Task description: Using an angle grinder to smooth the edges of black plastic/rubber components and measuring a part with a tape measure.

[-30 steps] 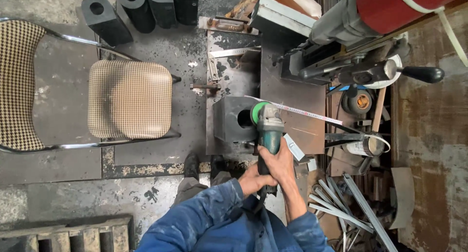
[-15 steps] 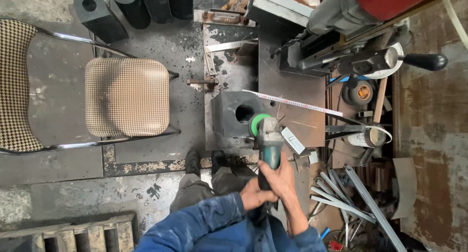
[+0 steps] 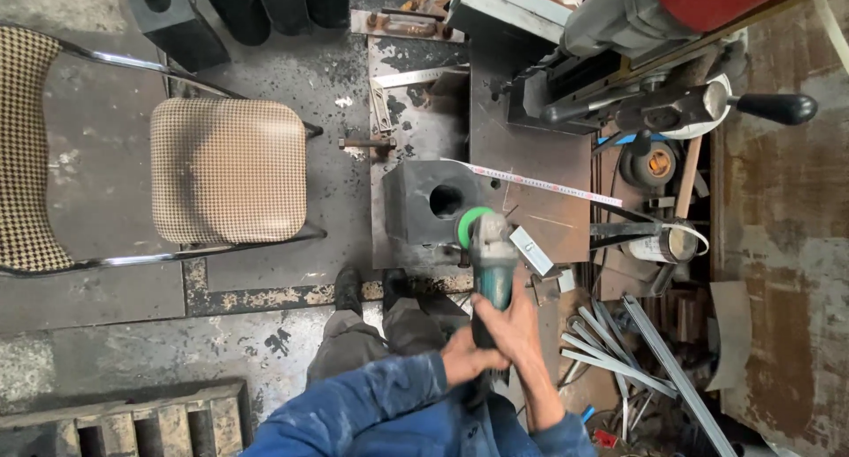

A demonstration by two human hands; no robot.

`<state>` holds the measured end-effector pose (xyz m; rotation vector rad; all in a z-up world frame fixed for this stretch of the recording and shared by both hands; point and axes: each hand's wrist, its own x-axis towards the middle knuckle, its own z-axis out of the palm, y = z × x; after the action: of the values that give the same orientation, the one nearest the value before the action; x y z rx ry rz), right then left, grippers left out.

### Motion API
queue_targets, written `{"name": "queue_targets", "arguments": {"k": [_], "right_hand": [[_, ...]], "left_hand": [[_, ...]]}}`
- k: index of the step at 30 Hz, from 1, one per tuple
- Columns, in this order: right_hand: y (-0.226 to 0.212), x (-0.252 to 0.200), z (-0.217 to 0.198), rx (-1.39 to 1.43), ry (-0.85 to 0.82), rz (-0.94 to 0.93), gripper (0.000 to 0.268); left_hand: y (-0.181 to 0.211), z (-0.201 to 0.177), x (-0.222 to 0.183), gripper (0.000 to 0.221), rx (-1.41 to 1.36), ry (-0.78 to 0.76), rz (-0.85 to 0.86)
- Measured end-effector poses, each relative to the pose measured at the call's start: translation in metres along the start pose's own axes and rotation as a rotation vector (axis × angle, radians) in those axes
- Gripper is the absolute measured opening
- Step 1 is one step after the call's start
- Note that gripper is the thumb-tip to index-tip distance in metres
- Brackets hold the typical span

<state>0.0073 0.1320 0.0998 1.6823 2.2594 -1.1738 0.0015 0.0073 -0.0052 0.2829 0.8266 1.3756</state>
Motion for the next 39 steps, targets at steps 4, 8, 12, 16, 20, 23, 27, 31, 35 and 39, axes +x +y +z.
{"name": "queue_targets", "arguments": {"k": [4, 8, 12, 16, 20, 23, 27, 31, 35, 39], "right_hand": [[0.002, -0.023, 0.005, -0.015, -0.005, 0.033, 0.063], [-0.003, -0.009, 0.005, -0.051, -0.020, 0.041, 0.061], [-0.006, 0.025, 0.006, 0.012, 0.004, -0.104, 0.055], [-0.033, 0.038, 0.001, 0.023, 0.002, -0.161, 0.058], [-0.024, 0.028, 0.001, 0.033, -0.008, -0.191, 0.058], [-0.008, 0.009, 0.003, 0.038, -0.042, -0.128, 0.059], [0.009, -0.012, 0.008, -0.021, -0.016, -0.021, 0.068], [-0.011, 0.004, 0.004, -0.003, -0.040, 0.025, 0.060], [-0.030, 0.034, 0.003, 0.044, 0.006, -0.145, 0.060], [-0.055, 0.051, 0.001, -0.005, -0.009, -0.092, 0.056]], "left_hand": [[0.002, 0.008, -0.024, 0.042, -0.167, -0.051, 0.068], [-0.007, 0.000, -0.011, 0.037, -0.062, -0.014, 0.054], [0.014, -0.010, 0.017, 0.037, -0.085, 0.086, 0.042], [0.034, -0.017, 0.028, 0.038, -0.094, 0.086, 0.070], [0.020, -0.014, 0.024, 0.039, -0.017, 0.082, 0.095], [0.009, -0.005, 0.002, 0.037, 0.026, 0.035, 0.087], [0.013, 0.007, -0.022, 0.044, -0.140, 0.008, 0.038], [0.000, -0.006, 0.001, 0.039, -0.058, 0.004, 0.081], [0.021, -0.021, 0.027, 0.037, -0.158, 0.022, 0.068], [0.075, -0.022, 0.033, 0.043, -0.075, 0.140, 0.045]]}}
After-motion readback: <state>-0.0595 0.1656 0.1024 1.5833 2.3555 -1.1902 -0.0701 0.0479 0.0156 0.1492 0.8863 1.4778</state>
